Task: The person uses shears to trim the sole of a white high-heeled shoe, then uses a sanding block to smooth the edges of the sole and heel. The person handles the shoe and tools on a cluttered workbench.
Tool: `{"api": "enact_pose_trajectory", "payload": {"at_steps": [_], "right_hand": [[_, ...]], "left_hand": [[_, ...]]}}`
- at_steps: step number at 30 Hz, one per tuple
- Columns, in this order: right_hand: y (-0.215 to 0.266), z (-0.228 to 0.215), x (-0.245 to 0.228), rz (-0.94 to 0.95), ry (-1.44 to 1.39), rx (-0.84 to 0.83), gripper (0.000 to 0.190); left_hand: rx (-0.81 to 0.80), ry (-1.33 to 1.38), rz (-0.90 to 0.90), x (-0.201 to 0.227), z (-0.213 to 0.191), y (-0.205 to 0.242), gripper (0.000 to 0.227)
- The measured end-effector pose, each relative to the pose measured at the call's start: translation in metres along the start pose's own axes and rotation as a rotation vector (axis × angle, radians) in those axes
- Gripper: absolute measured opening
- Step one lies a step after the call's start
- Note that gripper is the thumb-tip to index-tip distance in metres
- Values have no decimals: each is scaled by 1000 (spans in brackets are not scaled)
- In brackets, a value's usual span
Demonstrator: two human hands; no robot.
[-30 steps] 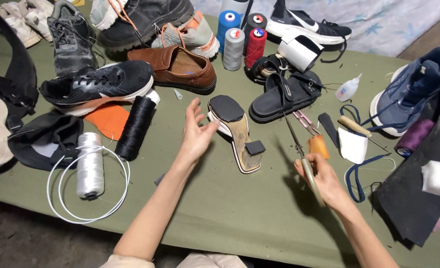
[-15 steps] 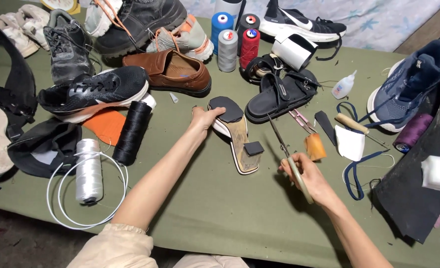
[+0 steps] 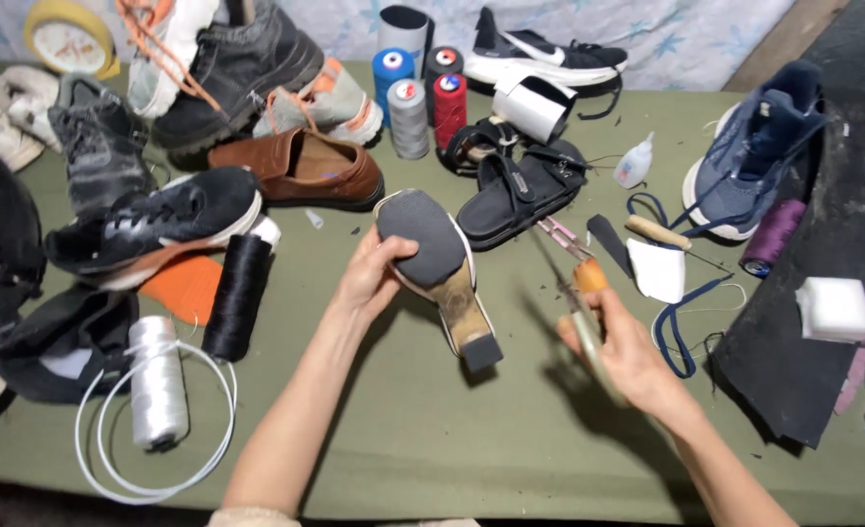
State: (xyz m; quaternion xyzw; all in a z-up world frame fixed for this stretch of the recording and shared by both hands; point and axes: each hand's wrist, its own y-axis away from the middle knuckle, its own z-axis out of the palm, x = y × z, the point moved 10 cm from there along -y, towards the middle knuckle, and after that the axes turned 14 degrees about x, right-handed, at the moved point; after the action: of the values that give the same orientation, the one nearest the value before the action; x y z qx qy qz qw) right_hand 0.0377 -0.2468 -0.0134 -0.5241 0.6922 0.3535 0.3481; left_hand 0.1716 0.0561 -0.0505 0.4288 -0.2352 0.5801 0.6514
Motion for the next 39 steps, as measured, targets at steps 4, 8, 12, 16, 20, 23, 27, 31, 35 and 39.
{"api": "enact_pose_trajectory", "payload": {"at_steps": [4,8,12,16,20,23,27,31,35,39], "right_hand": [[14,-2,-16,-10,91,2,65],[38,-20,-76,46,171,-4,30],[45,-39,-89,115,403,78,40],[45,-37,-87,47,554,81,48],[36,-30,-91,8,524,87,48],[22,-39,-102,-79,524,254,60],[12,-32,-106,-85,526,229,53],[8,-44,-140,-218,451,209,55],[5,-49,-136,-252,464,240,55],[4,-56,-135,-272,459,286,55]], "left_hand": [[-116,104,167,34,30,25,49],[-51,173,201,28,31,7,53],[29,312,190,26,48,-3,61],[28,391,187,21,68,-9,62],[55,434,132,10,81,-15,57],[17,480,162,13,91,-21,56],[11,540,145,21,92,-21,58],[-68,489,192,41,111,-7,45],[-120,515,85,23,104,-27,50],[-174,647,-141,16,124,-10,43]]}}
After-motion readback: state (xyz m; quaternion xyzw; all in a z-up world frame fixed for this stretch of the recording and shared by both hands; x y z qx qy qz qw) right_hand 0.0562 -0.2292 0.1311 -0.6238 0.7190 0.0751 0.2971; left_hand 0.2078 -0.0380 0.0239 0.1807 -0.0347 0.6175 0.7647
